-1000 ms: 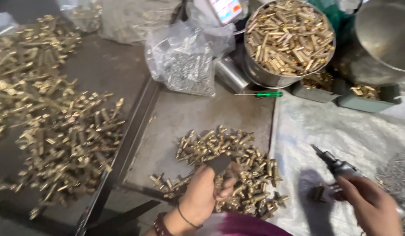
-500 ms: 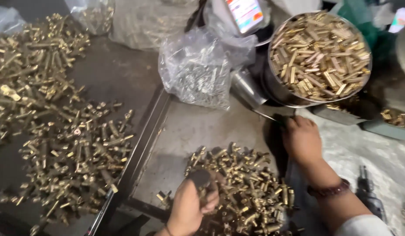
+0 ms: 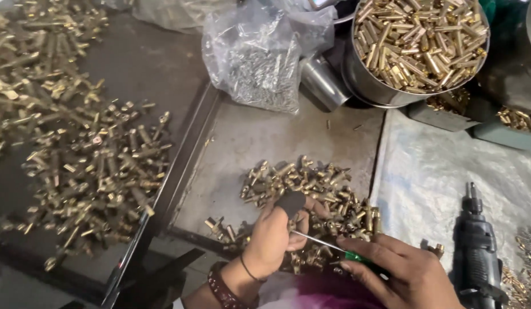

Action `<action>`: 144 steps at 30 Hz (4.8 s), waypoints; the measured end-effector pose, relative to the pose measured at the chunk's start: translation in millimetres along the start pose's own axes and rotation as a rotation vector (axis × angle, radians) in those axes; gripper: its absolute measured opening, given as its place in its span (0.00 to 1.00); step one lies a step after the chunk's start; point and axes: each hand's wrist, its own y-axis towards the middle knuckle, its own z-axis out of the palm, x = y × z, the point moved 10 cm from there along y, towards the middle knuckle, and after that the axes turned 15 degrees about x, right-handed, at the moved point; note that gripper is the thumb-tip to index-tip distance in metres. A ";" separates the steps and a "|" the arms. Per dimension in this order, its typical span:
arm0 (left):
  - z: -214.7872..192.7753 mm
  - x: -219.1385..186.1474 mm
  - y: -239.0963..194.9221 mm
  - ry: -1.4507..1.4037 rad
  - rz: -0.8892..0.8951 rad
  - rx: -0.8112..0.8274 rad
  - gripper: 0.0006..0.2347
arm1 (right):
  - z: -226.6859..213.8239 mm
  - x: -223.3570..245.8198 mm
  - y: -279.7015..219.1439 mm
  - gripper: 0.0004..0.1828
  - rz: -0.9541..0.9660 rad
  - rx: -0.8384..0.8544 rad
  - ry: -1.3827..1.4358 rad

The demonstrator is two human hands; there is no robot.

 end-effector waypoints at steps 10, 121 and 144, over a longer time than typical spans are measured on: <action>13.0 -16.8 -15.5 0.009 0.042 0.046 0.14 | -6.6 16.4 -7.6 0.22 -0.026 -0.037 -0.099; 50.3 -1.2 4.4 1.163 -0.189 0.000 0.15 | -19.3 -64.6 -43.0 0.15 -0.137 -0.166 0.065; -64.7 -102.5 -109.7 1.633 -0.632 -0.534 0.10 | -45.5 -65.4 -41.1 0.34 -0.606 -0.224 0.938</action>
